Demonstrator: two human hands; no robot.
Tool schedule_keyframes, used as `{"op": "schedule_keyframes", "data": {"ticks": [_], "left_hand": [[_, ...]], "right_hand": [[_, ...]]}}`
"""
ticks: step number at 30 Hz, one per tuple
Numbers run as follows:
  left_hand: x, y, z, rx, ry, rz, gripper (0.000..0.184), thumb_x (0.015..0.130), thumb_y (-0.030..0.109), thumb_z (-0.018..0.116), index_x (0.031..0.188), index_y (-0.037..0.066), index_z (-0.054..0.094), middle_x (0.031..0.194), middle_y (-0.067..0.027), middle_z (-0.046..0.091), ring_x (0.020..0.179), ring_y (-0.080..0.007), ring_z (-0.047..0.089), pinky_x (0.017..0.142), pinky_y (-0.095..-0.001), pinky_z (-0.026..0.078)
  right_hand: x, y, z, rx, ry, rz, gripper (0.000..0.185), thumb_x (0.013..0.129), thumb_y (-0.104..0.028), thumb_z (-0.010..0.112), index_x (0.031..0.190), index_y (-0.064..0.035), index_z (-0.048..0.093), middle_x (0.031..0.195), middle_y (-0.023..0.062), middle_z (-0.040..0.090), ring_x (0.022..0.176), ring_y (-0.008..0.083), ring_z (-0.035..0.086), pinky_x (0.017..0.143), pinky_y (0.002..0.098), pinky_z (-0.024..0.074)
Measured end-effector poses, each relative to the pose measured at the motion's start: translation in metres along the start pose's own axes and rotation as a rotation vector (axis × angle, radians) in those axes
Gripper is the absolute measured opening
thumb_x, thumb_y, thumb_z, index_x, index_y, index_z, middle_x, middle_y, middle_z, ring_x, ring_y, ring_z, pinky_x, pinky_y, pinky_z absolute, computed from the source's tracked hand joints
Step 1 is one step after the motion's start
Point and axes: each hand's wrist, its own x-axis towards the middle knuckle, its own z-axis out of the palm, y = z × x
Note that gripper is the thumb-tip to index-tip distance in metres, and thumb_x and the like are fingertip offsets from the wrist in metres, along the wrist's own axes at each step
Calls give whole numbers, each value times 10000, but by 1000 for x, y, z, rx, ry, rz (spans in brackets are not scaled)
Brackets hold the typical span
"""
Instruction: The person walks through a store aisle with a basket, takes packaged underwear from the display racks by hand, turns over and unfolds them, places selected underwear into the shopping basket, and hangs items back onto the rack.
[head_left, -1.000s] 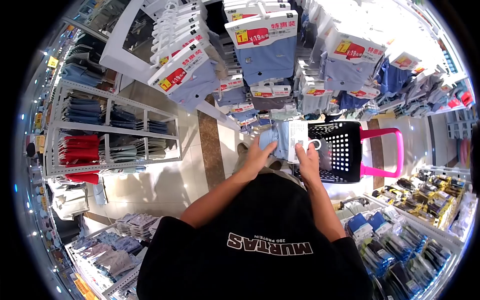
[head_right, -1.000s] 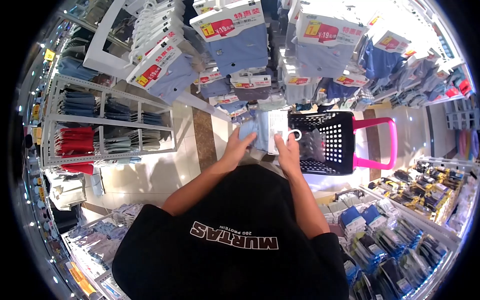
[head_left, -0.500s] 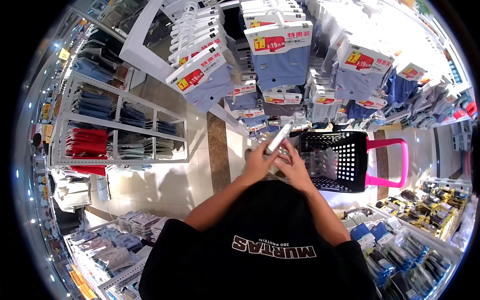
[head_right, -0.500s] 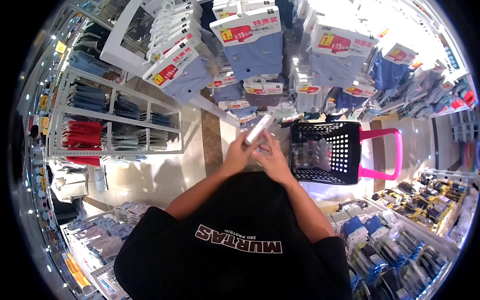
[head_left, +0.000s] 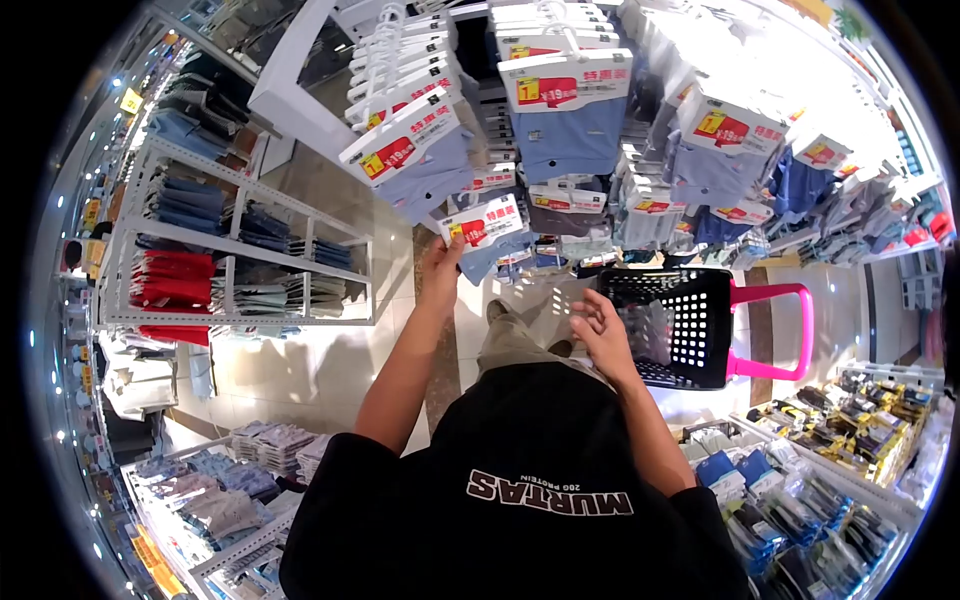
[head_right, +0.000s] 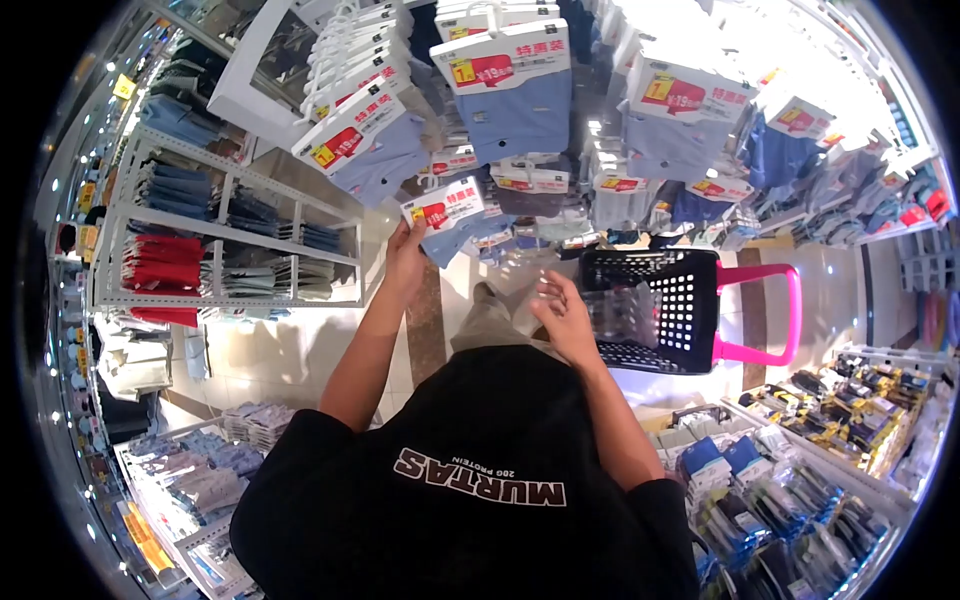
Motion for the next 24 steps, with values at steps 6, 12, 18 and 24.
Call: {"op": "schedule_keyframes", "data": {"ticks": [6,12,18,24], "left_hand": [[38,-24,-6,8,28,91,304,961,247,621,1174,37,567,1101,-44,646,983,-106,581,876,-268,448],[44,-17,4,187,85,106,432,944,279,647,1253,2,526,1175,-91,625,1025,-127,567,921,-273,419],[22,-62,-13,412,203,282,576,925,172,647,1375,-45,360,1355,-194,479,1131,-237,561,966,-322,425],[-26,-112,-23,652,202,-16,553,900,253,674,1312,-41,452,1216,-146,579,1127,-233,558,958,-339,434]], "right_hand": [[44,-8,-54,26,245,-22,530,884,-119,663,1345,-3,429,1019,59,620,796,88,582,651,228,473],[104,-63,-102,175,528,-87,641,926,-113,629,1456,-51,274,1186,130,592,941,214,638,708,302,549],[151,-71,-92,312,601,-8,837,772,-409,792,1402,-148,308,1241,90,552,1046,249,561,774,489,475],[176,-66,-95,271,650,-58,556,720,-415,822,1149,-200,540,962,0,563,765,187,561,637,410,477]]}}
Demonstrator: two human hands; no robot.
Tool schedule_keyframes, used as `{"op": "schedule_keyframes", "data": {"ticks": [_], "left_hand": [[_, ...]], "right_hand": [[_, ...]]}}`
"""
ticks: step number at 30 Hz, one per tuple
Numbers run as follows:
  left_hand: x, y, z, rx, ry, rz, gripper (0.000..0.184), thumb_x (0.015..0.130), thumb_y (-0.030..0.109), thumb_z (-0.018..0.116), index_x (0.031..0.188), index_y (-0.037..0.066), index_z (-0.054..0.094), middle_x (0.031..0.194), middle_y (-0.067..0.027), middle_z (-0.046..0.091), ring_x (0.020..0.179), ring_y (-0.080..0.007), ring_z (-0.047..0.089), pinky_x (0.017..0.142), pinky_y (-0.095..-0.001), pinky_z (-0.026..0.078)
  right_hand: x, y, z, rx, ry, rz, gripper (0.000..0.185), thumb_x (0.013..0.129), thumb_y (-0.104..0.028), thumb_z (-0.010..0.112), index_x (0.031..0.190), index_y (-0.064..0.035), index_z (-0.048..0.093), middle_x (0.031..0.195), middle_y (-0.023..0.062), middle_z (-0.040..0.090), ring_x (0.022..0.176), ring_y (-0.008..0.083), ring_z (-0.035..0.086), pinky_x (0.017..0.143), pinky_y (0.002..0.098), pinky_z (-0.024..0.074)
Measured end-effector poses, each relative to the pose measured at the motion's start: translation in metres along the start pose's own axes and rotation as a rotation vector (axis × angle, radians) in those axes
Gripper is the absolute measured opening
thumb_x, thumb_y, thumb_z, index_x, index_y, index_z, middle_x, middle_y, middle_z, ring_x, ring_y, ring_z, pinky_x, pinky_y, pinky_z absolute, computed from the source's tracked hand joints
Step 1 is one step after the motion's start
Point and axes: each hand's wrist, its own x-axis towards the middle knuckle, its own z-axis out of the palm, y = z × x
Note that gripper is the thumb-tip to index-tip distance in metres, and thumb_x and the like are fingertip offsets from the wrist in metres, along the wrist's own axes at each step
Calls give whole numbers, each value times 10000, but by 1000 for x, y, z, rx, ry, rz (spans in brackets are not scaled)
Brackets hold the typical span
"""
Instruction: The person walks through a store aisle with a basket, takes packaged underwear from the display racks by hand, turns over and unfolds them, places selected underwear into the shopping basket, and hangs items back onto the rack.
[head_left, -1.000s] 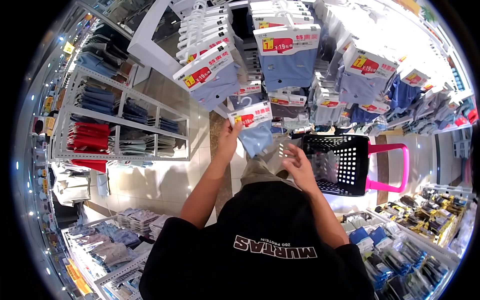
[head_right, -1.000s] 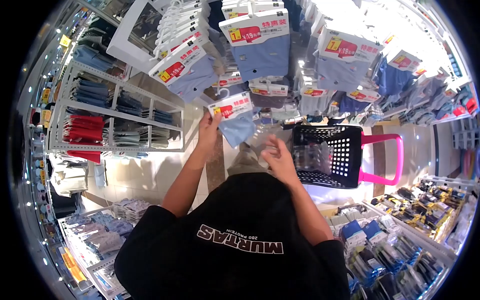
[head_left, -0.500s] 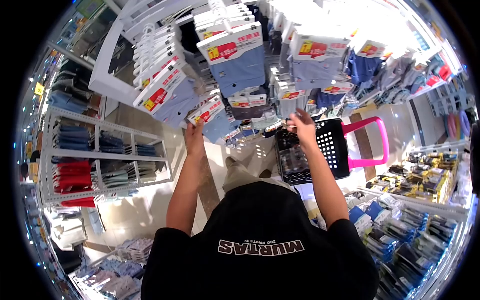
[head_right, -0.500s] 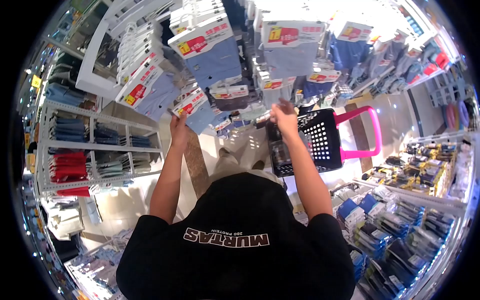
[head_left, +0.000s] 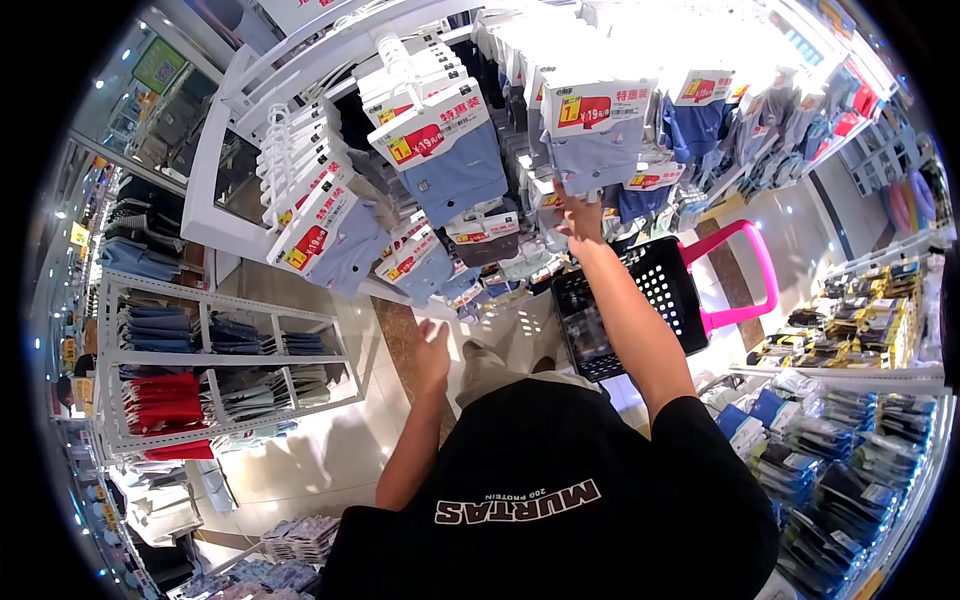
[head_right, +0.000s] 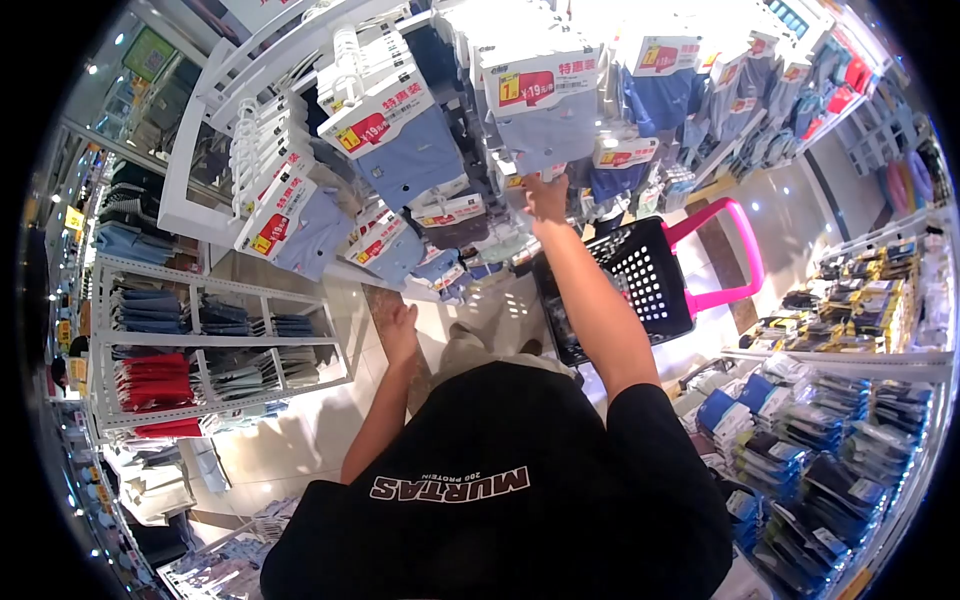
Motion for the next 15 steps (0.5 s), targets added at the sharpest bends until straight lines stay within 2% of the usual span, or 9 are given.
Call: {"op": "schedule_keyframes", "data": {"ticks": [2,5,8,9,12,13,15], "left_hand": [[-16,5,9,-49,-70,-106,487,897,246,668,1265,-30,508,1178,-142,608,1131,-236,566,952,-317,435],[-30,21,13,-131,-193,-145,442,906,241,663,1232,-30,539,1104,-112,636,1061,-193,583,917,-294,446],[-36,33,11,-181,-372,-68,428,926,337,630,1215,29,567,1140,-75,622,955,-153,605,787,-307,472],[-36,37,13,-177,-400,-58,365,938,306,620,1178,31,593,1111,-62,637,933,-133,605,779,-292,471],[-36,44,22,-232,-512,-17,322,950,274,607,1160,29,599,1074,-54,653,918,-126,607,775,-267,463],[-38,50,26,-249,-536,-38,312,952,266,607,1153,29,602,1064,-51,657,912,-121,606,772,-259,460],[-41,63,37,-282,-584,-76,291,955,252,606,1140,28,609,1044,-46,666,902,-112,603,766,-243,455]], "right_hand": [[1,-3,0,38,1,42,574,720,-373,821,1173,-187,522,945,6,561,770,179,563,639,397,491],[-13,-13,-1,13,47,32,600,734,-305,802,1217,-157,478,941,19,557,777,168,565,647,369,511],[-46,-28,-13,7,6,-17,639,764,-237,760,1287,-118,413,951,34,561,803,160,573,656,341,523],[-58,-35,-19,15,-23,-35,654,775,-214,743,1314,-104,389,955,39,564,815,159,577,659,332,525],[-87,-47,-38,-57,-42,-105,726,793,-137,677,1418,-74,311,1023,64,588,881,165,596,668,315,529],[-84,-40,-51,-83,-95,-145,702,788,-114,664,1406,-67,334,1089,71,584,914,173,595,671,315,530],[-110,-54,-62,-67,-180,-105,652,791,-88,640,1385,-67,371,1154,76,575,968,180,596,768,336,534]]}}
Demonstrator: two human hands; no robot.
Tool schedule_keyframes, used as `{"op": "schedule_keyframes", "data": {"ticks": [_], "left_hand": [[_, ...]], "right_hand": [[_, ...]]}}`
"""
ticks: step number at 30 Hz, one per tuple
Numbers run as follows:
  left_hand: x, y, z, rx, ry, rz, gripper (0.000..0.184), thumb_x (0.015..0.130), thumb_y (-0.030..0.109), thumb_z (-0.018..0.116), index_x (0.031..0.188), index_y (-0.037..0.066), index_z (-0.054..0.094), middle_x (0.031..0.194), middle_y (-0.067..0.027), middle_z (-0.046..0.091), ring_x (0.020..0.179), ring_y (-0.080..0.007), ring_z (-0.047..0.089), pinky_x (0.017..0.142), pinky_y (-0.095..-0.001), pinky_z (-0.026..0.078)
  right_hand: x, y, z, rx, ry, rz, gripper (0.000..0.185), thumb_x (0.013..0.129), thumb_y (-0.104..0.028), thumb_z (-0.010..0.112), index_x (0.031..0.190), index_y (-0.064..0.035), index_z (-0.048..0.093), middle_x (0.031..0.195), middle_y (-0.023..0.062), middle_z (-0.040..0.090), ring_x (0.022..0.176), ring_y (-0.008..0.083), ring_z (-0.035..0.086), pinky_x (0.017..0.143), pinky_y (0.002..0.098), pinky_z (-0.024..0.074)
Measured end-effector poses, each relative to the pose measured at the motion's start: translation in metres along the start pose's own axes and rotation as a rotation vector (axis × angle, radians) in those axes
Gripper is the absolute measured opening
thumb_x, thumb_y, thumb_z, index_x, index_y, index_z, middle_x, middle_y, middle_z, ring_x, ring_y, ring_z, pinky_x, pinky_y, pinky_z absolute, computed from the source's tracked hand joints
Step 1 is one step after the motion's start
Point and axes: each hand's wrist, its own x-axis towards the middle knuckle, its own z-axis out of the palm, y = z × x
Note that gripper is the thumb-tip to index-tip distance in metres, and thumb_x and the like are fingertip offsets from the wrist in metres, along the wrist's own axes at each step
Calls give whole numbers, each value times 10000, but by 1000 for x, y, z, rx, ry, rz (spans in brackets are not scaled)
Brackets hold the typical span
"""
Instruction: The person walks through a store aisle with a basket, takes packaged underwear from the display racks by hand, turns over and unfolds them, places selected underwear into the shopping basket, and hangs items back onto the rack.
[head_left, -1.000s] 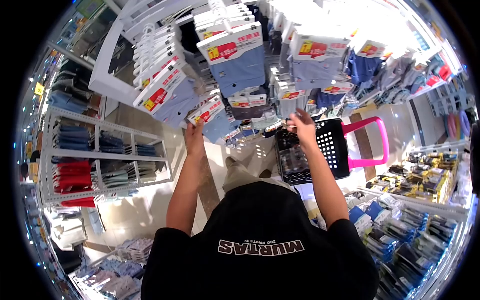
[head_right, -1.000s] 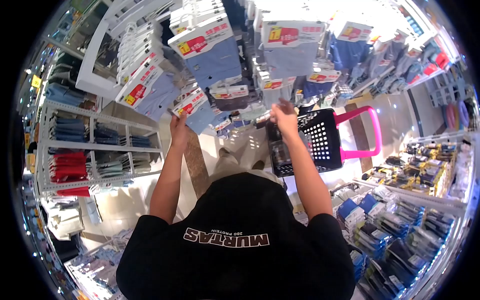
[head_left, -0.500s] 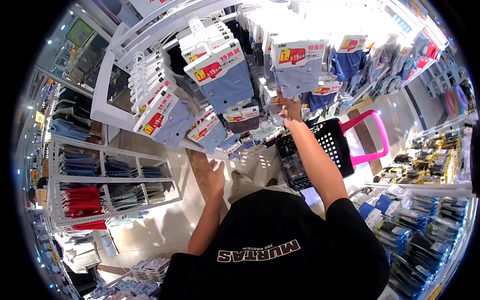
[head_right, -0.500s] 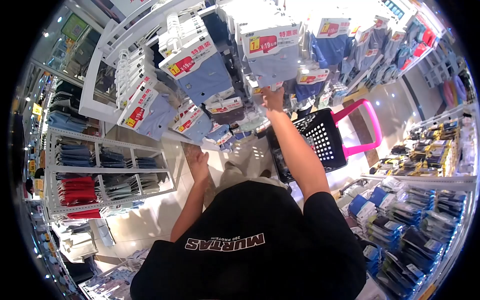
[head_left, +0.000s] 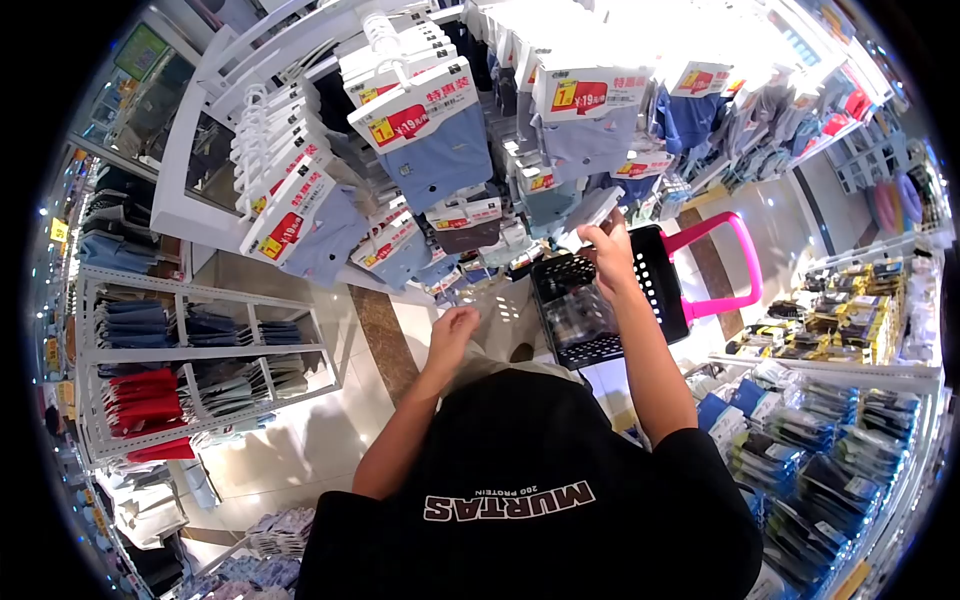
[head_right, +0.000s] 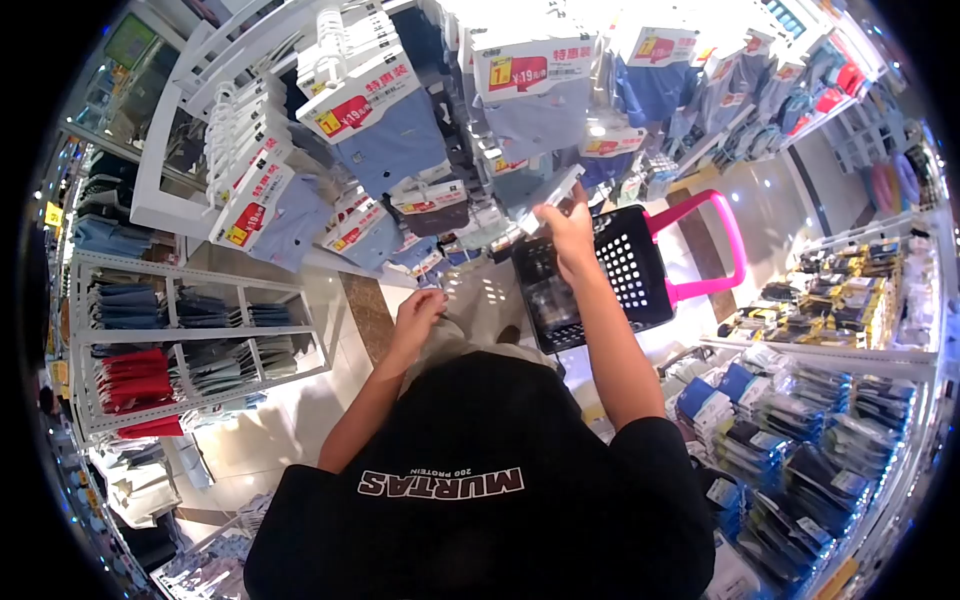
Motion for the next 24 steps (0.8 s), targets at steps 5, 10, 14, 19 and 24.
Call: {"op": "schedule_keyframes", "data": {"ticks": [5,10,14,19,24], "left_hand": [[11,14,33,-90,-159,-178,387,977,343,562,1237,56,557,1199,-66,629,1031,-168,605,833,-296,466],[13,42,70,-790,-408,-437,488,987,404,521,1321,48,503,1271,-83,586,1098,-203,600,940,-373,480],[2,62,78,-862,-538,-374,448,997,307,519,1328,7,483,1270,-113,590,1154,-227,593,1004,-405,474],[-6,78,59,-701,-433,-194,383,967,189,564,1264,-48,515,1203,-143,625,1088,-230,634,976,-383,498],[-15,91,63,-624,-336,-123,351,955,196,604,1250,19,538,1140,-73,625,1019,-162,624,915,-340,511]], "right_hand": [[-46,21,-41,510,-260,233,500,818,-75,586,1295,9,462,1184,130,597,1073,251,607,955,407,481],[-87,27,-41,873,-415,369,569,911,-339,463,1337,40,471,1251,157,610,1098,290,616,976,428,471],[-88,34,-42,848,-334,386,554,972,-378,452,1334,41,481,1268,173,601,1134,314,603,985,432,469],[-86,46,-57,368,-159,412,396,903,-91,607,1264,22,493,1178,128,629,1047,232,639,899,371,521],[-86,48,-33,144,-95,419,455,911,-99,621,1316,8,445,1187,98,609,1048,167,603,900,319,486]]}}
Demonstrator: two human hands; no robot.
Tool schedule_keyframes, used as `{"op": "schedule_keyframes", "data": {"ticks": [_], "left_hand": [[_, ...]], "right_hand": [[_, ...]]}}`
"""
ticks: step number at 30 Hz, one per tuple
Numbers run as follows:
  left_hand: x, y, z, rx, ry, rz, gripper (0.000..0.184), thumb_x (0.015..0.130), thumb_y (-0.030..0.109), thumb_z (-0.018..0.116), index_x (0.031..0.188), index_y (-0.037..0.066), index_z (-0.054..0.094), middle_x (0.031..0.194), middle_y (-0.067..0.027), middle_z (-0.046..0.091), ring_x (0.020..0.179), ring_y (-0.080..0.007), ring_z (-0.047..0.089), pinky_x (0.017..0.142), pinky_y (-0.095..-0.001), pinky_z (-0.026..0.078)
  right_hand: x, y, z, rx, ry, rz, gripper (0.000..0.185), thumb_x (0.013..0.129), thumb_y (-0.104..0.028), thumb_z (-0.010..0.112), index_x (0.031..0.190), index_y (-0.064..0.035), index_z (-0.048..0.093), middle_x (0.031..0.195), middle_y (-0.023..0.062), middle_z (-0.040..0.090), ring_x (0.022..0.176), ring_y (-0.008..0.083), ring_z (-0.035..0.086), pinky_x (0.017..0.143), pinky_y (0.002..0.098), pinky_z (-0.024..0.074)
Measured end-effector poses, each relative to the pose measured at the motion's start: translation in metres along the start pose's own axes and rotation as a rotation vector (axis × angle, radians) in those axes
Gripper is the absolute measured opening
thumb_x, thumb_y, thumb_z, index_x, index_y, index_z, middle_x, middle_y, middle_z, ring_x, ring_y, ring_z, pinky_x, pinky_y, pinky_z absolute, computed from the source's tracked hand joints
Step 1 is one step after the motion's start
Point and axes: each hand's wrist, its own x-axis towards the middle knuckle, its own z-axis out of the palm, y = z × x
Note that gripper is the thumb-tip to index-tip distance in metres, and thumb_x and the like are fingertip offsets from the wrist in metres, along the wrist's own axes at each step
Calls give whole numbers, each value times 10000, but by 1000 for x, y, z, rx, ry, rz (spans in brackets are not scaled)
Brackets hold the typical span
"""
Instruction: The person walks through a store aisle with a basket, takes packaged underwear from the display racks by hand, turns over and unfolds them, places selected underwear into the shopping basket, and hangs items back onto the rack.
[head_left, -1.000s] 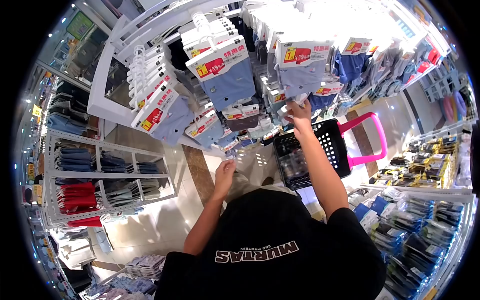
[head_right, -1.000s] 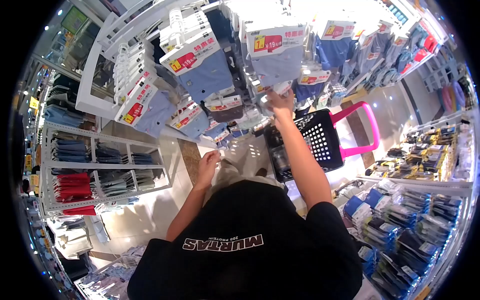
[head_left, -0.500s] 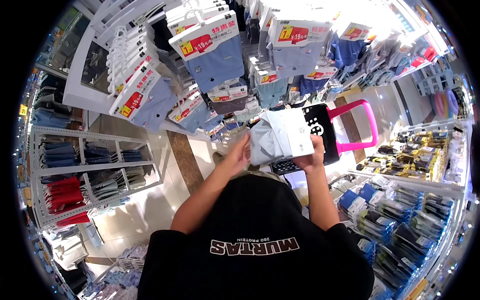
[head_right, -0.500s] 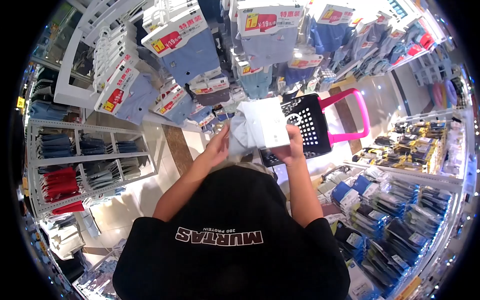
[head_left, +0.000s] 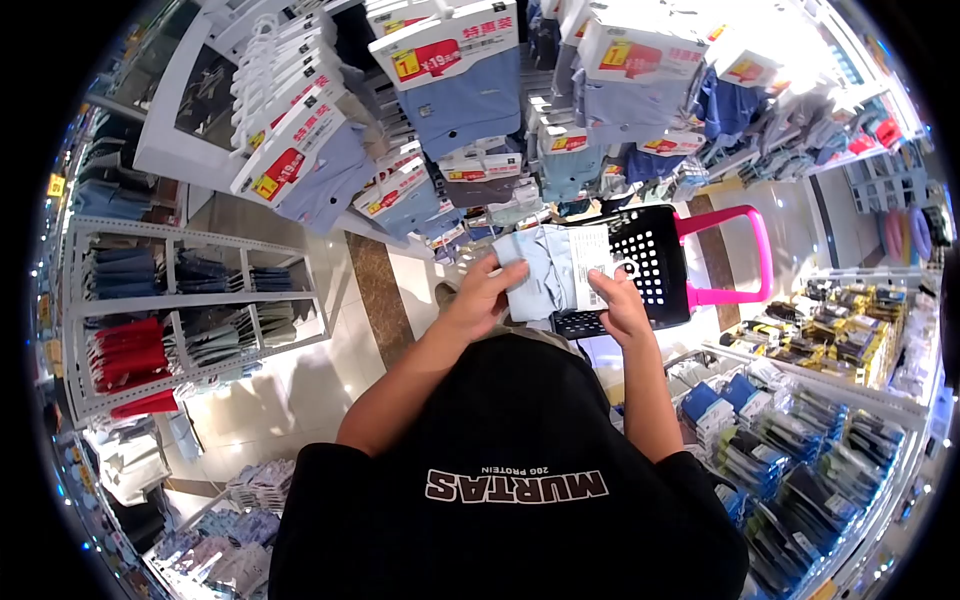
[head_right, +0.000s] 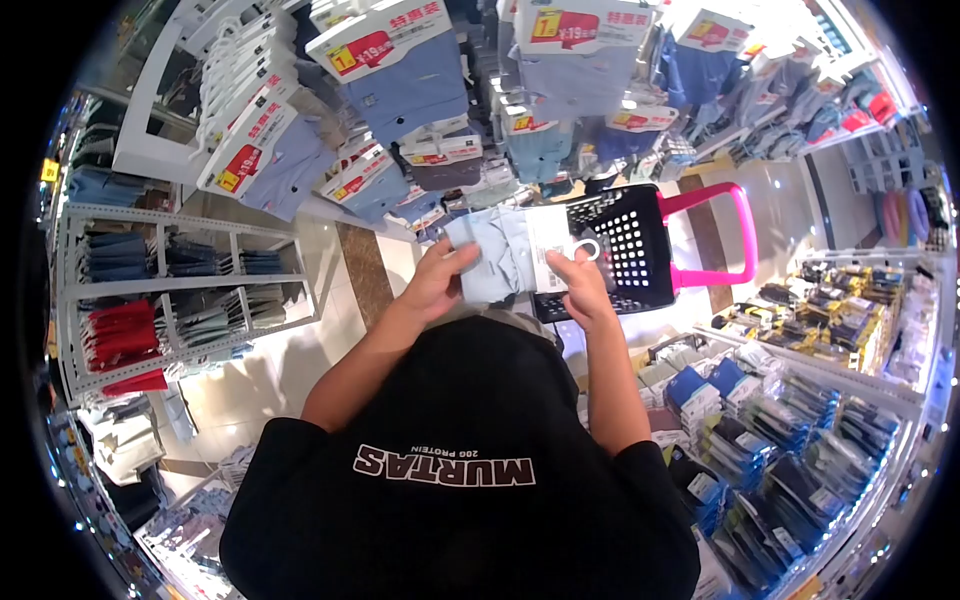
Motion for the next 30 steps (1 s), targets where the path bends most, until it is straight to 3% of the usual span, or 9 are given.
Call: {"op": "schedule_keyframes", "data": {"ticks": [4,9,12,16,19,20,25,28,30], "left_hand": [[-4,2,15,-42,72,-103,399,946,159,618,1307,50,486,1157,-41,597,1064,-137,585,911,-322,478],[2,-8,14,149,52,52,410,904,67,626,1287,25,487,1149,-47,591,1066,-145,572,916,-310,472],[4,-13,6,261,144,136,365,860,16,664,1204,-6,546,1098,-69,612,983,-146,605,839,-280,504],[4,-11,3,238,199,66,307,882,72,669,1162,-12,576,1045,-60,636,940,-133,619,824,-283,512],[6,-2,0,139,230,39,298,906,115,656,1165,-10,581,1039,-57,648,923,-122,624,817,-281,512],[7,1,-3,137,224,55,299,913,127,650,1169,-10,580,1046,-58,649,921,-119,624,816,-279,511],[11,-1,-12,201,189,60,345,951,230,607,1215,12,561,1071,-39,639,896,-104,612,782,-266,493],[8,-5,-10,28,312,-73,456,954,321,590,1304,40,506,1077,-21,617,891,-98,589,734,-250,466],[13,-20,-25,199,353,-59,536,943,375,592,1356,59,465,1094,-27,596,913,-113,571,734,-256,448]], "right_hand": [[-3,-2,28,-267,-81,-147,520,912,-145,630,1364,1,419,1192,85,583,1065,145,555,916,303,457],[-13,-3,51,-495,-215,-376,722,769,-221,769,1352,12,413,1196,106,560,1087,166,535,922,317,455],[-15,-5,55,-523,-236,-366,681,760,-192,758,1325,19,442,1162,110,583,1056,169,557,911,315,462],[-1,13,39,-542,-29,-337,510,774,-121,698,1229,32,527,1063,103,634,934,169,606,835,296,489],[8,16,23,-250,85,-192,432,800,-76,658,1200,39,539,1041,98,643,886,150,618,794,285,500],[8,12,20,-186,54,-184,437,830,-9,604,1248,42,488,1065,99,655,911,152,639,839,286,501],[5,7,21,-90,4,-167,392,836,-27,620,1208,57,530,1065,90,645,917,140,625,819,270,494],[4,4,29,-93,18,-183,389,878,-34,613,1239,65,510,1104,103,641,950,144,621,840,277,490],[7,7,28,-108,20,-214,390,904,-45,603,1263,66,496,1124,112,638,962,146,619,847,282,489]]}}
